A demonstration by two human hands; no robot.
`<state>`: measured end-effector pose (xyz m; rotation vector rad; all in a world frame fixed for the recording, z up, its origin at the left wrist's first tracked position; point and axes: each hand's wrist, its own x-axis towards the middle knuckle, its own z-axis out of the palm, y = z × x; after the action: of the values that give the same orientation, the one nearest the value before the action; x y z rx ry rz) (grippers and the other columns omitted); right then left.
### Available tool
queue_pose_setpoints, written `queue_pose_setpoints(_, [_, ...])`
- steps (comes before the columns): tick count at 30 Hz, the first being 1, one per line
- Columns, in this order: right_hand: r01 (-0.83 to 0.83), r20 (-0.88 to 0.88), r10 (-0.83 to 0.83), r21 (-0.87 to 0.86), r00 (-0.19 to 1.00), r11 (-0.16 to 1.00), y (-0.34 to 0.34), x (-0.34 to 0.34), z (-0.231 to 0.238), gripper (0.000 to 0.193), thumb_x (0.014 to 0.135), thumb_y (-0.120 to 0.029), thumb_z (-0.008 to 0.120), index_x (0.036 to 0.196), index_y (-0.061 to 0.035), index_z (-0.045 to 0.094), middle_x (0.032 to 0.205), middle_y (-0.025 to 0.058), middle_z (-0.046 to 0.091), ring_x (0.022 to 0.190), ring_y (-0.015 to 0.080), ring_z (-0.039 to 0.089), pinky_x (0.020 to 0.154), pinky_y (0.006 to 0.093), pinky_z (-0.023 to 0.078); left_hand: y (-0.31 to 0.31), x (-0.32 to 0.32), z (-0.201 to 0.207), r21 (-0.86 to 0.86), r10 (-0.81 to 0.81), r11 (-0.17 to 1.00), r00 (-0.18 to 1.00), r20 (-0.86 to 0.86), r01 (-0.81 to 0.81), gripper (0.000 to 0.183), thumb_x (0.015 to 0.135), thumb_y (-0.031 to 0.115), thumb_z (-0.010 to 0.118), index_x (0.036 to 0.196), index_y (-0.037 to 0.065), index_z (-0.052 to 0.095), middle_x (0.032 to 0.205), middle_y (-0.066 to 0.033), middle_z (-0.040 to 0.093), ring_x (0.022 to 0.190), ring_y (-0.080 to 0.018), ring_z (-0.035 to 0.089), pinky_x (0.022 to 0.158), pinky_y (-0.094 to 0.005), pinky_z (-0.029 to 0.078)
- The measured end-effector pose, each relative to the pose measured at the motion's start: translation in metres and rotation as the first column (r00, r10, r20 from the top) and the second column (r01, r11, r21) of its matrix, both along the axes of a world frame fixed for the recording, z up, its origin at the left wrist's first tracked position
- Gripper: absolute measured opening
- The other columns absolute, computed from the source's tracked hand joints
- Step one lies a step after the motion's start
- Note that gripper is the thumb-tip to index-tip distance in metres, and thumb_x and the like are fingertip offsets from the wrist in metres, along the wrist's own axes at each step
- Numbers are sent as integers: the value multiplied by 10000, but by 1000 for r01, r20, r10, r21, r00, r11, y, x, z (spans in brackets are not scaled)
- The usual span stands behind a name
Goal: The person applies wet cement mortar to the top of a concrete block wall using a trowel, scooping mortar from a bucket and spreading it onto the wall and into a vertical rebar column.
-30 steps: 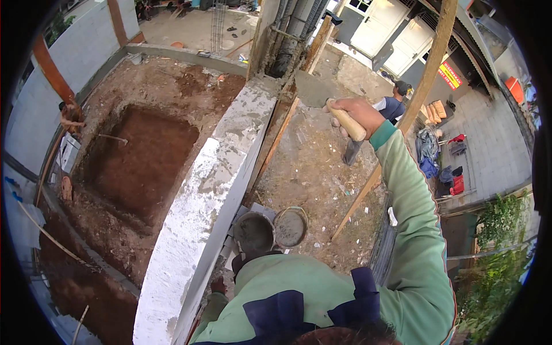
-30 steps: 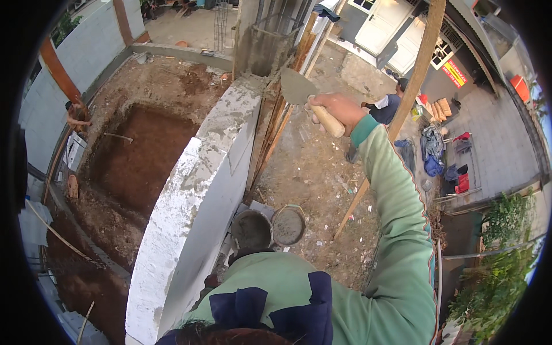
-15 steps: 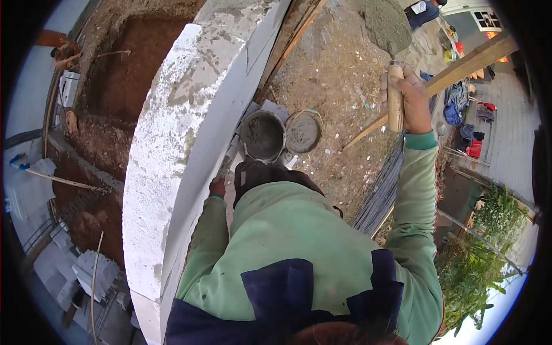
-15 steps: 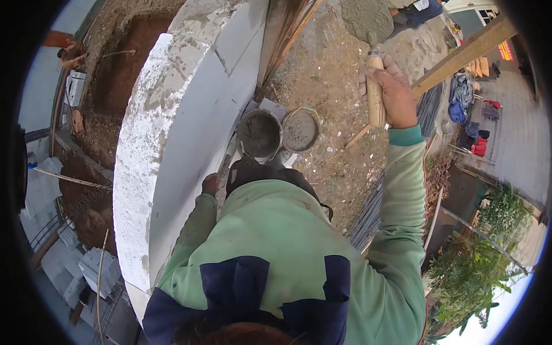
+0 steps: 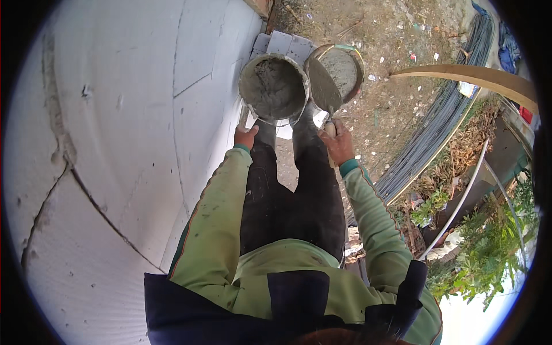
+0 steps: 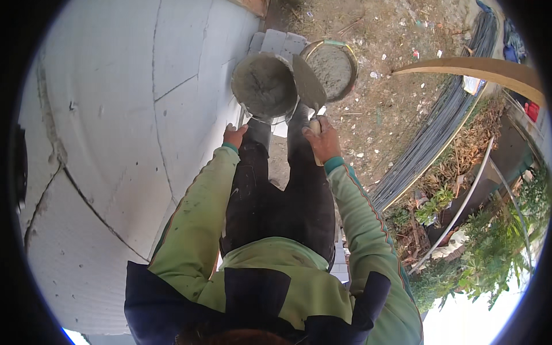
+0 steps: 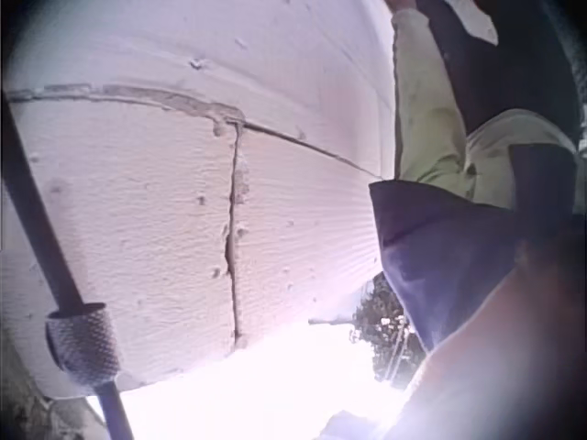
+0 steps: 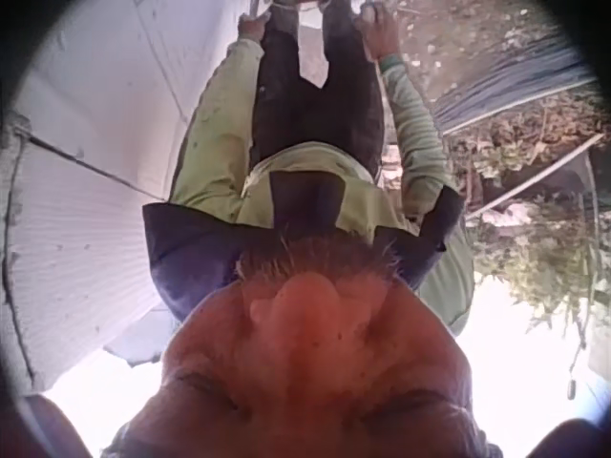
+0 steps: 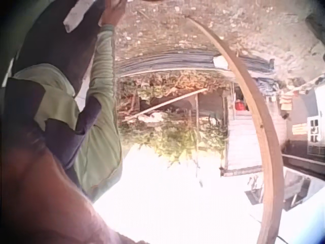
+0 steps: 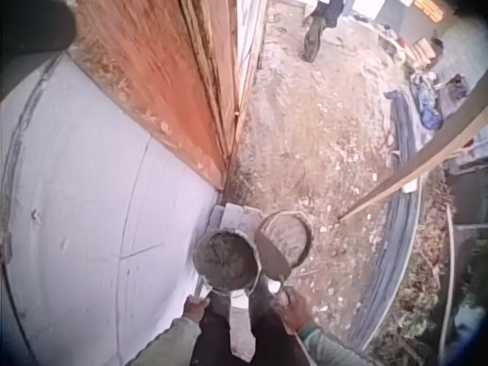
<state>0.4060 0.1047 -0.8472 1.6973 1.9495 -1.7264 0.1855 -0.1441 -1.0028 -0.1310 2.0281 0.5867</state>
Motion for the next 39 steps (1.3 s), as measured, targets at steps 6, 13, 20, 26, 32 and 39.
queue_pose_setpoints(6, [152, 57, -145, -153, 988, 976, -19, 35, -105, 385, 786, -188, 756, 1094, -20, 597, 1009, 152, 645, 881, 265, 624, 817, 362, 504, 65, -18, -103, 97, 299, 952, 951, -81, -291, 931, 707, 204, 856, 1414, -111, 338, 1352, -229, 515, 1151, -298, 573, 999, -346, 437])
queue_pose_setpoints(13, [39, -97, -29, 102, 995, 994, -50, -5, -244, 467, 734, -145, 777, 1139, -1, 596, 1286, 191, 503, 1166, 311, 528, 999, 383, 437, 33, -40, -158, 183, 273, 950, 958, -84, -255, 559, 632, 58, 782, 1126, -89, 569, 993, -162, 682, 894, -257, 649, 828, -368, 505])
queue_pose_setpoints(20, [343, -21, -370, -333, 929, 878, -30, 2, -248, 532, 728, -165, 732, 1212, 1, 586, 1117, 170, 600, 1072, 290, 568, 986, 346, 427, 61, -35, -72, -39, -11, 999, 927, -374, -5, 441, 661, 117, 703, 1048, -74, 610, 999, -179, 659, 913, -282, 629, 849, -372, 476])
queue_pose_setpoints(26, [364, -132, -527, -584, 839, 725, -17, 27, -113, 537, 787, -45, 665, 1306, -16, 526, 1046, 57, 598, 919, 149, 566, 858, 277, 460, 95, -20, 113, 221, 270, 951, 928, -255, -216, 312, 671, 13, 636, 973, -37, 571, 943, -92, 613, 825, -180, 568, 777, -307, 471])
queue_pose_setpoints(32, [417, -234, -597, -523, 768, 743, 5, 70, -21, 282, 808, 23, 606, 1081, -36, 561, 917, 1, 556, 824, 96, 527, 769, 257, 452, 140, -7, 183, 421, 159, 897, 987, -22, -135, 291, 717, -14, 621, 995, 6, 537, 917, -37, 601, 787, -108, 540, 741, -266, 465])
queue_pose_setpoints(39, [600, -54, -642, -306, 764, 739, 27, 97, -37, 278, 811, 6, 602, 1086, -27, 582, 961, 55, 583, 859, 152, 569, 794, 299, 484, 189, 21, 96, 493, -113, 851, 979, -170, 183, 302, 727, 16, 644, 1012, -12, 547, 894, -57, 629, 763, -109, 562, 694, -278, 479])
